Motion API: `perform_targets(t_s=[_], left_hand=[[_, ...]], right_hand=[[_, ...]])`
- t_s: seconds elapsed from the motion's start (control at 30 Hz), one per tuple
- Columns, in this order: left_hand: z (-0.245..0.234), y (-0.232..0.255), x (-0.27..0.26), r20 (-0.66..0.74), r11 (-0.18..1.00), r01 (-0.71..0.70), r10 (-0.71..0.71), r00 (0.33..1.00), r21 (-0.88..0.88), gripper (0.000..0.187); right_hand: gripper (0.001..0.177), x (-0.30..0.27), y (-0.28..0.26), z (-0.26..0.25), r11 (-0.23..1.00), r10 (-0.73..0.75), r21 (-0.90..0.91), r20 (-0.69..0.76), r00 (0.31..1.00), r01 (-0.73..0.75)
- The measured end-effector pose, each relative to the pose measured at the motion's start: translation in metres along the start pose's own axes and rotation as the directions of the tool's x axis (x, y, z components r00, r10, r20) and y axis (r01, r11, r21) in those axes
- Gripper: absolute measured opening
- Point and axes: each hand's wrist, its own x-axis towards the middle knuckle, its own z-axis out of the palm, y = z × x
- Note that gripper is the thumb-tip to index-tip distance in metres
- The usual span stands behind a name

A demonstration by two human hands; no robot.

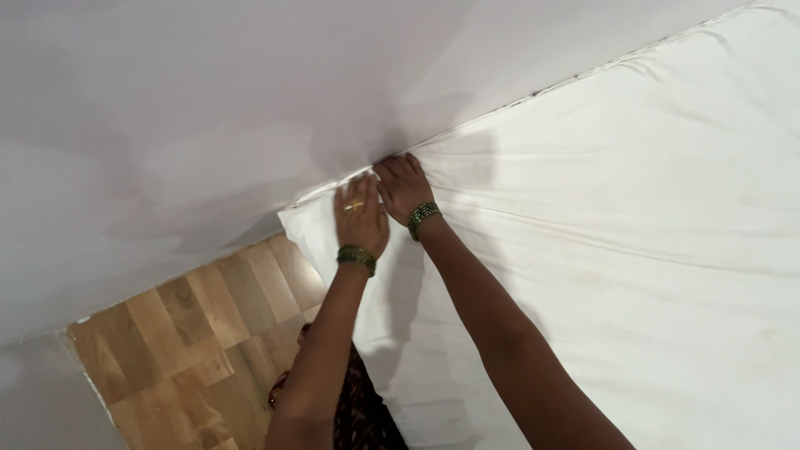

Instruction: The person smooths and tucks a white fitted sheet onto a mattress, working along the edges and corners to secure it. They then move to the top of the bed and arrange several pillows and a crumpled white duvet.

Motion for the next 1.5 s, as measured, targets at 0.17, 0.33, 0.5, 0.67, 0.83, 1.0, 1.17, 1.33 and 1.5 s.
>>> perform_targets(t_s=[0.17, 0.33, 0.5, 0.67, 0.83, 1.0, 1.17, 1.33, 1.5], left_hand=[[0.004, 0.005, 0.024, 0.193, 0.995, 0.073, -0.086, 0.977, 0.074, 0.077], [0.009, 0.001, 0.03, 0.284, 0.99, 0.115, -0.134, 0.949, 0.084, 0.08], [0.003, 0.001, 0.03, 0.284, 0.992, 0.08, -0.104, 0.953, 0.095, 0.081], [-0.008, 0.008, 0.03, 0.314, 0.993, 0.066, -0.093, 0.945, 0.097, 0.084], [-0.011, 0.011, 0.033, 0.34, 0.989, 0.077, -0.117, 0.933, 0.128, 0.084], [-0.003, 0.024, 0.042, 0.376, 0.978, 0.098, -0.162, 0.912, 0.185, 0.084], [0.034, 0.039, 0.067, 0.257, 0.988, -0.14, 0.118, 0.959, 0.069, 0.097], [0.026, 0.051, 0.073, 0.398, 0.999, -0.021, 0.003, 0.917, 0.042, 0.123], [0.007, 0.067, 0.083, 0.527, 0.984, -0.032, -0.065, 0.847, 0.173, 0.146]], right_hand=[[0.039, 0.013, 0.011, 0.006, 0.996, 0.02, -0.084, 0.156, 0.988, -0.007], [0.036, 0.009, 0.008, 0.008, 0.998, 0.019, -0.062, 0.101, 0.995, -0.013], [0.039, -0.005, 0.008, 0.012, 1.0, 0.0, -0.015, -0.111, 0.994, -0.001], [0.041, -0.029, 0.023, -0.002, 0.965, 0.253, -0.002, -0.242, 0.937, -0.261], [0.049, -0.031, 0.042, -0.018, 0.988, 0.145, -0.046, -0.106, 0.984, -0.15], [0.049, -0.016, 0.05, -0.023, 0.978, 0.189, -0.108, 0.094, 0.977, -0.179], [0.05, 0.003, 0.069, -0.014, 0.973, 0.198, -0.163, 0.239, 0.951, -0.161], [0.043, 0.007, 0.072, -0.006, 0.971, 0.222, -0.146, 0.231, 0.947, -0.191], [0.042, 0.009, 0.068, -0.015, 0.98, 0.193, -0.076, 0.169, 0.966, -0.183]])
